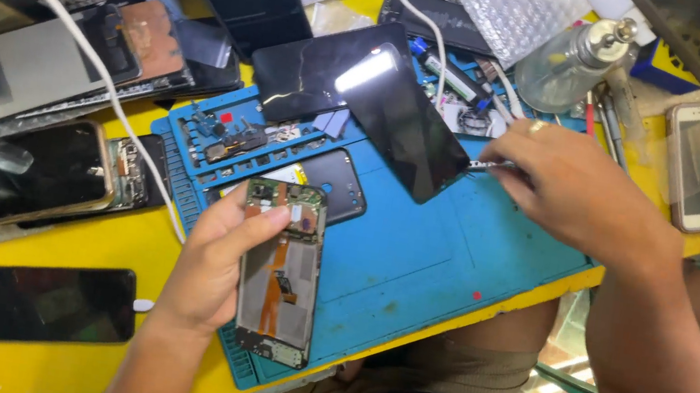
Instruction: The person disassembles a smartphone by removing the back cover and detaching internal components. They use a metal spudger to pry open the casing and disconnect ribbon cables from the motherboard. The person then reassembles the phone by reconnecting the cables and snapping the back cover into place.
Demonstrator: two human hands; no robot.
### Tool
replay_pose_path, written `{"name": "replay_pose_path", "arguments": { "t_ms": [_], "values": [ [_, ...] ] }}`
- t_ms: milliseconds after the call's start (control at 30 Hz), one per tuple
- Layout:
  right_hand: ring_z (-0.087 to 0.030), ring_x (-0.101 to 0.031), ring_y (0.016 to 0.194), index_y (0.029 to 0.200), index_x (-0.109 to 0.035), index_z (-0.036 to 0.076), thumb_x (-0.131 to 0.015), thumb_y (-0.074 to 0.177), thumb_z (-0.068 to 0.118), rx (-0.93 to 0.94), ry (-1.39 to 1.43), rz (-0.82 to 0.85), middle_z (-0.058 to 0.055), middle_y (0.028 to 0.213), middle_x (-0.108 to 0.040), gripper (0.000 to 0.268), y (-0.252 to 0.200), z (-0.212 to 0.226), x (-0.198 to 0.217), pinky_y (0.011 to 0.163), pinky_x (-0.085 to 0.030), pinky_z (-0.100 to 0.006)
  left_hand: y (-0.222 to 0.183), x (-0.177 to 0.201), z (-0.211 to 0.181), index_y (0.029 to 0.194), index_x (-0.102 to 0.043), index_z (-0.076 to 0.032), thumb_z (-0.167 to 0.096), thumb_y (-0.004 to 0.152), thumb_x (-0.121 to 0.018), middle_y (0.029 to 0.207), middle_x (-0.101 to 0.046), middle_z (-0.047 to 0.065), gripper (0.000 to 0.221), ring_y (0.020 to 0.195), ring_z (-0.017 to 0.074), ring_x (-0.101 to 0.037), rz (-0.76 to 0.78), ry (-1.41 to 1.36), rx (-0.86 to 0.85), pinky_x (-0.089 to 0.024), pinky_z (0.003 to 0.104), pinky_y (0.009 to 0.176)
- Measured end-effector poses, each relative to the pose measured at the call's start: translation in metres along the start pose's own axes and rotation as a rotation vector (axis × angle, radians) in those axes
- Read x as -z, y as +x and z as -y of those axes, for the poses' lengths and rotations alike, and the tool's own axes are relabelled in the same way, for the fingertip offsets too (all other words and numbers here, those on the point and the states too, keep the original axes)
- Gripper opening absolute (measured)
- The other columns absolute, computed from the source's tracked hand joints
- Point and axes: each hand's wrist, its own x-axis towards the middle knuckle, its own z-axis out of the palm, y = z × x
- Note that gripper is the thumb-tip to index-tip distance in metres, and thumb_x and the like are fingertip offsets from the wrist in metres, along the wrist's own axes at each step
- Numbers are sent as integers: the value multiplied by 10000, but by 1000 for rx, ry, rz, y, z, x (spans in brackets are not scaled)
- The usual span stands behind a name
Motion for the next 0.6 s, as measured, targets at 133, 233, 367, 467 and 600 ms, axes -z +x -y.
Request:
{"name": "replay_pose_path", "arguments": {
  "t_ms": [133, 233, 367, 467, 600],
  "values": [
    [-347, -629, 904, 1132, -678, 87, -619, 967, 88, -70, -131, 49, -124, 986, -654, 176, -10, -16, -24, 754, -493, -485, 5, -6, 11, 1065, -691, -3, -83, 861, -736, 1038, -763, 150, 223, 908, 260, -732, -4, 9, 11, -599, 375, 823],
    [-324, -655, 1017, 1179, -676, 83, -677, 946, 148, -84, -143, 45, -115, 1093, -680, 241, -10, -16, -32, 821, -524, -471, 6, -5, 21, 1042, -713, -31, -100, 874, -757, 1048, -779, 117, 187, 1003, 230, -748, 110, 32, -91, -600, 354, 951],
    [-300, -690, 951, 1149, -687, 177, -628, 987, 223, -210, -271, 172, -84, 1037, -728, 179, -14, -21, -27, 790, -547, -460, 3, 2, 32, 990, -692, -105, -156, 911, -751, 1036, -733, 29, 111, 1036, 199, -709, 168, 31, -150, -565, 367, 973],
    [-249, -755, 1015, 1281, -667, 269, -641, 928, 313, -385, -437, 320, 10, 1196, -738, 357, -33, -47, -31, 824, -623, -433, 1, 5, 35, 962, -670, -107, -143, 895, -764, 984, -717, 11, 120, 1007, 169, -706, 175, 44, -136, -544, 326, 973],
    [-231, -719, 945, 1294, -706, 142, -695, 888, 160, -440, -378, 157, -95, 1062, -736, 407, -91, -125, -54, 833, -587, -346, -3, 3, 29, 1185, -651, -63, -159, 848, -778, 1024, -757, 75, 372, 917, 214, -744, 165, 63, -21, -674, 396, 795]
  ]
}}
